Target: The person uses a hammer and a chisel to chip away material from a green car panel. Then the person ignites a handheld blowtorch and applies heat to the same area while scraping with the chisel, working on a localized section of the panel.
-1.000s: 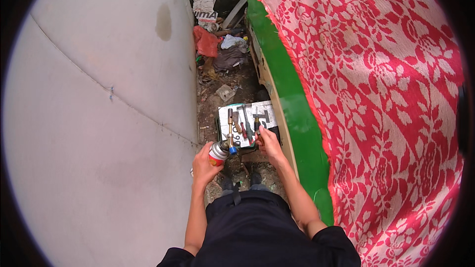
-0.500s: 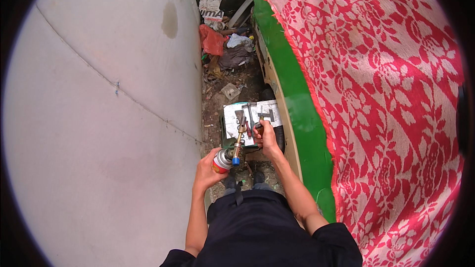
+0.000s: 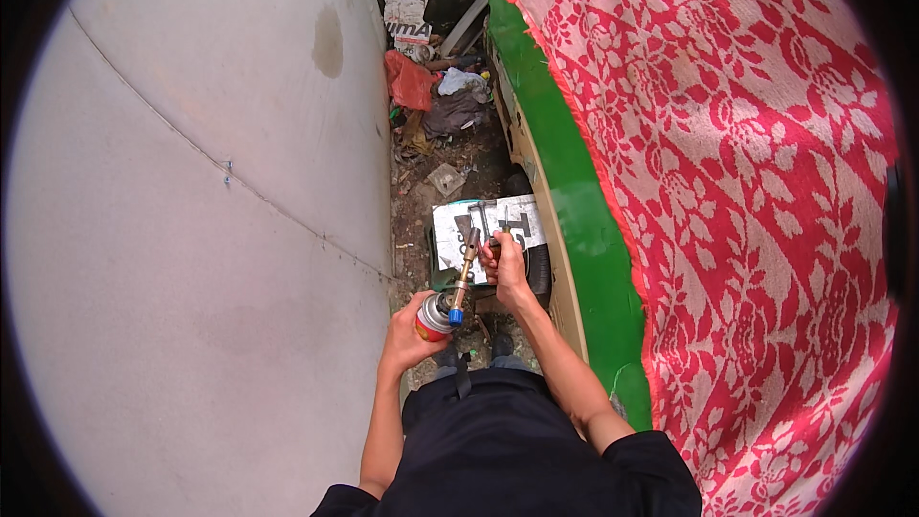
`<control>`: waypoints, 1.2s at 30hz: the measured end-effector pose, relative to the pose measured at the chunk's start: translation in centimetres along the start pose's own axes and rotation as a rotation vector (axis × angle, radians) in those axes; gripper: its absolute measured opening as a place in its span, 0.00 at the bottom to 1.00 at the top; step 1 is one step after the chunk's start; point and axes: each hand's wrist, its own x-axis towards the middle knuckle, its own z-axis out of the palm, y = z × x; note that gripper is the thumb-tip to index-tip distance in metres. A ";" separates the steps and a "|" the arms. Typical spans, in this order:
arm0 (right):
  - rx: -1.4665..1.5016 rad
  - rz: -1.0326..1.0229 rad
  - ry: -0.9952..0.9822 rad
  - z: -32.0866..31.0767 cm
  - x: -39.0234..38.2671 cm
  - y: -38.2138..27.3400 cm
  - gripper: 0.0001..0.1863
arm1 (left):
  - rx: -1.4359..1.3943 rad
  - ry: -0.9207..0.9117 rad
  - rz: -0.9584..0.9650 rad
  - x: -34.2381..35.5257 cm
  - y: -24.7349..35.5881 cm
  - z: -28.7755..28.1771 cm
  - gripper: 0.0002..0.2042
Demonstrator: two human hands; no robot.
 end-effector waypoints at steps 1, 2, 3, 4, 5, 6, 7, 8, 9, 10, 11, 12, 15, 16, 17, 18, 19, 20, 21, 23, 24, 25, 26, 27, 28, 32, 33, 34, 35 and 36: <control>0.030 0.008 0.010 0.1 0.0 0.0 0.23 | -0.004 0.000 0.006 0.0 0.0 0.0 0.34; 0.060 0.017 0.020 0.2 0.0 0.1 0.23 | -0.009 -0.001 0.004 0.0 0.1 0.0 0.34; 0.089 0.026 0.031 0.2 0.0 0.2 0.24 | -0.015 -0.002 0.002 0.0 0.2 0.0 0.34; 0.081 0.024 0.029 0.2 0.0 0.2 0.24 | -0.021 -0.003 0.000 0.0 0.2 0.0 0.34; 0.074 0.023 0.026 0.3 0.0 0.2 0.24 | -0.027 -0.005 0.001 0.0 0.2 0.0 0.34; 0.066 0.021 0.023 0.4 0.0 0.2 0.24 | -0.033 -0.008 0.002 0.0 0.2 -0.1 0.34; 0.059 0.022 0.008 0.4 0.0 0.1 0.23 | -0.039 -0.010 0.003 0.0 0.2 -0.2 0.34; 0.051 0.021 -0.006 0.4 -0.1 0.0 0.23 | -0.041 -0.016 -0.001 0.0 0.2 -0.2 0.34; 0.043 0.021 -0.020 0.4 -0.1 -0.1 0.23 | -0.043 -0.021 -0.005 0.0 0.2 -0.2 0.34; 0.045 0.023 -0.021 0.6 -0.1 -0.2 0.23 | -0.045 -0.027 -0.008 0.0 0.2 -0.2 0.33; 0.046 0.025 -0.020 0.8 -0.1 -0.3 0.23 | -0.050 -0.033 -0.012 0.0 0.2 -0.2 0.33; 0.047 0.026 -0.020 0.9 -0.2 -0.3 0.22 | -0.054 -0.039 -0.016 0.0 0.2 -0.2 0.33; 0.025 0.021 0.010 0.7 -0.2 -0.5 0.22 | -0.047 -0.038 -0.003 0.1 0.1 -0.2 0.33; 0.008 0.011 0.019 0.6 -0.2 -0.5 0.22 | -0.042 -0.035 0.006 0.1 0.1 -0.2 0.33; -0.011 0.001 0.029 0.4 -0.3 -0.6 0.22 | -0.036 -0.030 0.000 0.1 0.2 -0.2 0.33; -0.031 -0.010 0.039 0.1 -0.4 -0.8 0.22 | -0.031 -0.025 -0.005 0.0 0.6 -0.4 0.33; -0.056 -0.041 0.034 -0.2 -0.4 -1.0 0.22 | -0.025 -0.021 -0.011 0.1 0.8 -0.4 0.33; -0.099 -0.075 0.049 -0.2 -0.6 -1.2 0.23 | 0.016 -0.013 -0.011 0.1 0.7 -0.5 0.33; -0.142 -0.110 0.065 -0.3 -0.7 -1.5 0.23 | 0.058 -0.005 -0.011 0.1 0.5 -0.6 0.33; -0.186 -0.144 0.092 -0.5 -0.9 -2.2 0.24 | 0.135 0.010 -0.019 0.3 0.4 -0.6 0.33; -0.275 -0.208 0.124 -0.6 -1.2 -2.4 0.24 | 0.171 0.016 -0.027 0.4 0.4 -0.6 0.33; -0.365 -0.272 0.156 -0.6 -1.7 -2.6 0.24 | 0.207 0.023 -0.034 0.6 0.4 -0.6 0.33; -0.455 -0.337 0.188 -0.7 -2.2 -2.8 0.24 | 0.249 0.048 -0.051 0.9 0.5 -0.5 0.33; -0.726 -0.407 0.222 -1.6 -2.3 -2.4 0.24 | 0.290 0.073 -0.068 1.3 0.6 -0.3 0.34; -0.757 -0.413 0.204 -1.6 -3.0 -1.8 0.24 | 0.331 0.097 -0.084 1.6 0.7 -0.1 0.34; -0.861 -0.346 0.124 1.1 -6.8 -1.4 0.23 | 0.462 0.191 -0.105 2.7 -0.1 0.7 0.34; -0.872 -0.368 0.118 1.2 -6.9 -1.2 0.22 | 0.494 0.187 -0.110 3.1 -0.2 0.9 0.35; -0.882 -0.389 0.111 1.4 -7.0 -1.0 0.22 | 0.506 0.193 -0.098 3.2 -0.2 1.1 0.35; -0.907 -0.408 0.116 1.5 -7.1 -0.9 0.21 | 0.520 0.197 -0.085 3.4 -0.1 1.3 0.35; -0.932 -0.428 0.119 1.7 -7.2 -0.8 0.19 | 0.535 0.201 -0.072 3.5 0.0 1.4 0.35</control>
